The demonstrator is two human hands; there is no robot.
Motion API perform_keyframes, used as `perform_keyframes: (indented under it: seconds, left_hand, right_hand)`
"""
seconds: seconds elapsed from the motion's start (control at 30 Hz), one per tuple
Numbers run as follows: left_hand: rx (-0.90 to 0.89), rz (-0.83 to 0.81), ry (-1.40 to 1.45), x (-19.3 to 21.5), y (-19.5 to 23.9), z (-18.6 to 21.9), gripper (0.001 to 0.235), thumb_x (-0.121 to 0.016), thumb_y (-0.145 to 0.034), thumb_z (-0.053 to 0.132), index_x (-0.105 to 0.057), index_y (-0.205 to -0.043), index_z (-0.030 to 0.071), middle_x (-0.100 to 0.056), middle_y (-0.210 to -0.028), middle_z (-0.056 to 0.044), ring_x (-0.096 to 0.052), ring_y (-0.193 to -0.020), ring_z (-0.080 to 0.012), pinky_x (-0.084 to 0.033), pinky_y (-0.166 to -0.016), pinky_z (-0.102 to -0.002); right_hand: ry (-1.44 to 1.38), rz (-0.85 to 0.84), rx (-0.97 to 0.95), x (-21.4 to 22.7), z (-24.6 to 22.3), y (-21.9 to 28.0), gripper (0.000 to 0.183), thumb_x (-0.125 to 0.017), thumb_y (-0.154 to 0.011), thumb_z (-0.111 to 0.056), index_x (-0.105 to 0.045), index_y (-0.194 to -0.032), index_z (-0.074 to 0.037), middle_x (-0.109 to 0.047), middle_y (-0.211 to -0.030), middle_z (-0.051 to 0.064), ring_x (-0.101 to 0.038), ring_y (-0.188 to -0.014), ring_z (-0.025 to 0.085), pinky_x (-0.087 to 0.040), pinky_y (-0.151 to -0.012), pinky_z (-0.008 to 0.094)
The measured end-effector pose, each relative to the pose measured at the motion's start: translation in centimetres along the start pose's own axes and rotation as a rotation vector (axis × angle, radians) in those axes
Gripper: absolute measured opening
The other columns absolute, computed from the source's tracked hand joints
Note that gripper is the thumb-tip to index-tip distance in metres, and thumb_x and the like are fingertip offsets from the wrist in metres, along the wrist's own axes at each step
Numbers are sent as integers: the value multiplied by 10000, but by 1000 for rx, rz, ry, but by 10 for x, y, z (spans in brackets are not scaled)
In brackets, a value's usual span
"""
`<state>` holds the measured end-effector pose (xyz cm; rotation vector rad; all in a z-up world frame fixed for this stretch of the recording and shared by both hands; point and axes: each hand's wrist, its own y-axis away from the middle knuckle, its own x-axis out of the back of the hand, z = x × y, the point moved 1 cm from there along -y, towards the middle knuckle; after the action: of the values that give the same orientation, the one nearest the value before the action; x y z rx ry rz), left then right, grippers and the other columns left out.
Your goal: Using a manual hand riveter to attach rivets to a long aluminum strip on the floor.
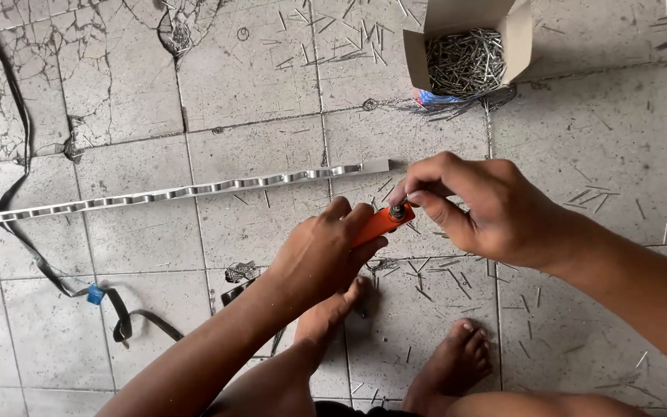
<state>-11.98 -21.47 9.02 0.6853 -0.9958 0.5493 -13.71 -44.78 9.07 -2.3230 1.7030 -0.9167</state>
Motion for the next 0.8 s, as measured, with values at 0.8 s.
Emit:
perform_keyframes:
  seconds: [0.8]
  left_hand:
    - [96,-57,-46,-4,5,-4,366,-750,-881,274,-670,-1205,125,-652,-870,-125,-654,-490,-209,-537,-377,-342]
  right_hand:
    - [10,-73,-6,-3,2,1,213,-701,-837,49,-589,-1004,-23,-764,-749,57,-582,-386,87,-437,-325,241]
